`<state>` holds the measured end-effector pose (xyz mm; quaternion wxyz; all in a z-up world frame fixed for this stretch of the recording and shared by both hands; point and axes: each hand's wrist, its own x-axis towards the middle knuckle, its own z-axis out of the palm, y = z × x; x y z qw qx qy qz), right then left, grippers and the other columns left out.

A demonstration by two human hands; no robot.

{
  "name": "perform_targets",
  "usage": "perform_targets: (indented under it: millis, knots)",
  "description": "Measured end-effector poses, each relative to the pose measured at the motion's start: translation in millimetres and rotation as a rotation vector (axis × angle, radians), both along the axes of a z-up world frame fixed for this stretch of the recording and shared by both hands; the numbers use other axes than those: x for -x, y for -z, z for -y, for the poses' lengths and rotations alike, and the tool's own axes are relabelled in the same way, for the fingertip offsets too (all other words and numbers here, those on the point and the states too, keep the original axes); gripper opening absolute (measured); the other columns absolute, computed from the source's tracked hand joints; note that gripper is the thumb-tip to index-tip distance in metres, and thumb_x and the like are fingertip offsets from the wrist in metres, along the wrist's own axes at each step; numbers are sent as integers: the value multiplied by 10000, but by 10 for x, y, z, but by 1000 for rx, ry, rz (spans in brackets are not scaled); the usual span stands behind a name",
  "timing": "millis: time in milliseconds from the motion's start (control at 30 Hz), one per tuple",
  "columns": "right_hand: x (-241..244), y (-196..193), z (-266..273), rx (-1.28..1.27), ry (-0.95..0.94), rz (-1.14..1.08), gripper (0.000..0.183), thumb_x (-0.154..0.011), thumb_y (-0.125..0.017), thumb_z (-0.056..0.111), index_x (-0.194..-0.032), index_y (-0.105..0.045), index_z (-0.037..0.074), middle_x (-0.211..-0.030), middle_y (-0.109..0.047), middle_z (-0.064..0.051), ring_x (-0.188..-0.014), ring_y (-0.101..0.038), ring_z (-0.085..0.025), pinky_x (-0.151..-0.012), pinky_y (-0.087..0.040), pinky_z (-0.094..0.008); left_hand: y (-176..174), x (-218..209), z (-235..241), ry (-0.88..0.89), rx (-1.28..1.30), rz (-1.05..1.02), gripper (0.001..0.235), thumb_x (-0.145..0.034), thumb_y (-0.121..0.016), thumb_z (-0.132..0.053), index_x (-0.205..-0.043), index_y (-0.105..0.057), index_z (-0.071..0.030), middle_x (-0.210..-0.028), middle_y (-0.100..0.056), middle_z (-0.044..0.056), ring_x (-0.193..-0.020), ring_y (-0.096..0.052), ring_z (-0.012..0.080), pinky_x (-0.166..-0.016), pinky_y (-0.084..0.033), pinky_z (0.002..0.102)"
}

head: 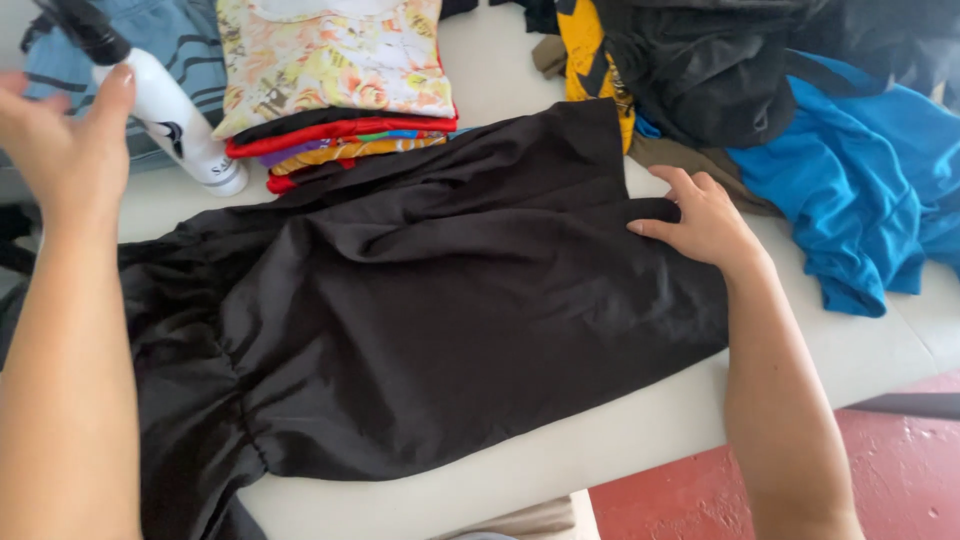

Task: Spraying, smoothing, and folding a black garment with white trim on a table.

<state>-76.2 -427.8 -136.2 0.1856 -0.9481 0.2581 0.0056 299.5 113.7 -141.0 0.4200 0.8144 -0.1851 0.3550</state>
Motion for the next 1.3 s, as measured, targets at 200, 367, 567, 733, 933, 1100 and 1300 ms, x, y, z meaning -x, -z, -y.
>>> perform_targets:
  millis: [200, 367, 567, 733, 933, 1100, 1300]
  knots:
    - [-148, 188, -57, 4, -293, -29, 681, -849, -732, 410, -1461, -535, 185, -1380, -641, -95, -1210, -619, -312, -1017, -454, -451, -414, 1408, -464, -36, -679, -877, 636, -924, -664, -565, -1329, -680, -75, -1103, -780, 194, -1033, -721, 320, -927, -476, 413]
    - [69, 105, 225, 369, -292, 77, 469, -819, -706, 258, -1285, -700, 204, -1233, -741, -74, -1119, -678, -328, -919, -504, -443, -209, 1755, -730, -61, -921, -1086, 845, -780, -695, -619, -1516, -477, -268, -1610, -354, 155, -1506, -347, 339, -1232, -282, 452]
    - [548, 86, 703, 409, 68, 551, 596, -864, -687, -83, -1433, -510, -58, -1229, -603, -328, -1057, -612, -520, -906, -461, -549, 27, 2014, -720, 240, -632, -726, 772, -837, -722, -426, -1504, -475, -125, -1557, -385, 168, -1463, -371, 307, -1180, -305, 459]
    - [242, -165, -107, 881, -51, 534, 618, -874, -943, 210, -1430, -757, 14, -1282, -572, -230, -1137, -595, -408, -945, -490, -465, 402, 1903, -682, 316, -776, -553, 616, -897, -691, -432, -1424, -573, -137, -1454, -518, 137, -1361, -451, 347, -1145, -355, 460]
    - [-482, -273, -1558, 155, -628, 44, 639, -913, -706, 209, -1517, -507, 143, -1317, -614, -237, -1260, -590, -454, -1013, -499, -570, 588, 1555, -581, 108, -990, -395, 183, -1010, -619, -393, -1159, -660, -296, -1152, -670, -59, -1200, -649, 185, -952, -584, 367]
    - [-954, 283, -1224, 743, -550, 194, 196, -882, -755, 288, -1061, -687, 248, -974, -633, 12, -902, -730, -243, -748, -620, -377, 507, 1203, -240, -54, -849, 140, 161, -1019, -684, -314, -1129, -610, -222, -1037, -576, -17, -967, -678, 221, -746, -596, 353]
    - [-975, 642, -460, 999, -309, 267, 411, -750, -873, 293, -1063, -624, 200, -1017, -552, -21, -979, -616, -271, -730, -490, -371, 415, 1521, -117, 182, -616, -35, 395, -914, -800, -283, -1272, -657, -194, -1213, -586, 38, -1155, -627, 291, -946, -516, 427]
